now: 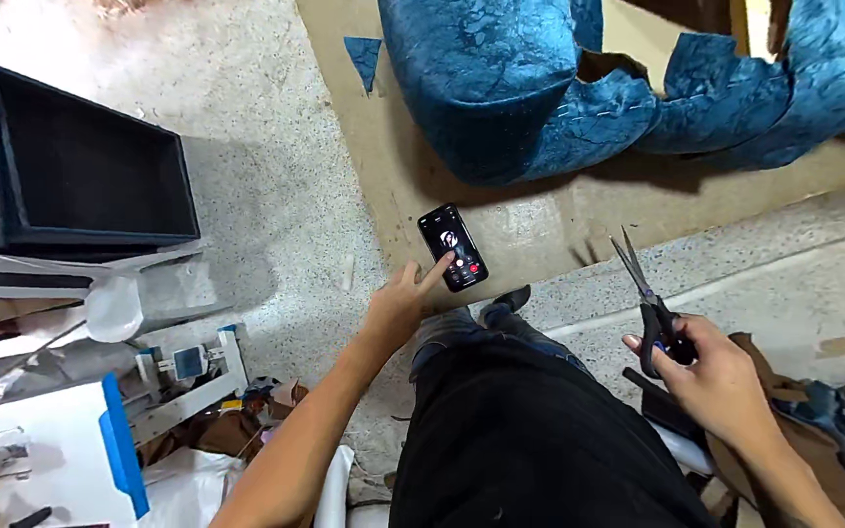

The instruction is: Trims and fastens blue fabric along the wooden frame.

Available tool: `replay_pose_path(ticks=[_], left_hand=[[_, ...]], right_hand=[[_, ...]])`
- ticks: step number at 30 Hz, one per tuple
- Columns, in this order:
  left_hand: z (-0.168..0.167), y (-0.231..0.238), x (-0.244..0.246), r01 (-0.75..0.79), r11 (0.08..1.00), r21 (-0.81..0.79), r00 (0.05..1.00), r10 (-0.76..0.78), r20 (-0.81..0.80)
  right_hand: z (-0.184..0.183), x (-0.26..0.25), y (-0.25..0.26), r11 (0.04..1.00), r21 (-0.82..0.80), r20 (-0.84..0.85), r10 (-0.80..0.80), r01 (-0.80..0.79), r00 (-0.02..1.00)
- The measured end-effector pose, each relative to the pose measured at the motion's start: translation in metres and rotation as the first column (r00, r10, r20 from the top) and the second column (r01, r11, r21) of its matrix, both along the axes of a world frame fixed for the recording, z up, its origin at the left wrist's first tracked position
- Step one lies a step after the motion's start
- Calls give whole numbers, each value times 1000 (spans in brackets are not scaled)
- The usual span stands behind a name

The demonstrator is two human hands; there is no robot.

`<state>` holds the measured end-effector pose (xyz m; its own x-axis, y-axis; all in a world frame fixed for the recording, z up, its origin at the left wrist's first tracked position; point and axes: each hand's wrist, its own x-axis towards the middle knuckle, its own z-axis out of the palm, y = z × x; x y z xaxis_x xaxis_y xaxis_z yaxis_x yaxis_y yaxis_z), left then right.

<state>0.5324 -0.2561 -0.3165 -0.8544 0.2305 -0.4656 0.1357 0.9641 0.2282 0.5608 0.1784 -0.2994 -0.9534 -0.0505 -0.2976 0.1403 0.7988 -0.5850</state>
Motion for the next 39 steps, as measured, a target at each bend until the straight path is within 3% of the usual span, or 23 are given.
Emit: replay_pose_path(ticks=[7, 18, 25, 30, 34, 37, 39], left_hand=[[-24, 7, 38, -149, 973, 176, 956, 187, -225], [-33, 15, 27, -207, 967, 150, 934, 242, -264], [-35, 15, 26, -264, 934, 240, 909, 324, -263], [-38, 13, 26, -282, 917, 282, 893, 358, -273], [-32, 7, 28, -403, 798, 448, 850, 507, -140], [-30, 0, 32, -493, 714, 498, 783, 613, -103], [-31, -6, 35, -525, 667, 528, 743, 662, -97]], right_hand=[[-2, -1, -12, 1000, -2, 15, 26, -26, 1000], [-3, -17, -30, 997, 10, 15, 75, -76, 997], [-9, -24, -34, 993, 26, 1, 111, -111, 994], [-22, -59, -66, 987, 98, -26, 128, -124, 991], [-27, -100, -99, 981, 165, -125, 122, -101, 985], [-8, -114, -125, 942, 329, -257, 162, -72, 953], [5, -113, -152, 937, 323, -314, 239, -134, 919]])
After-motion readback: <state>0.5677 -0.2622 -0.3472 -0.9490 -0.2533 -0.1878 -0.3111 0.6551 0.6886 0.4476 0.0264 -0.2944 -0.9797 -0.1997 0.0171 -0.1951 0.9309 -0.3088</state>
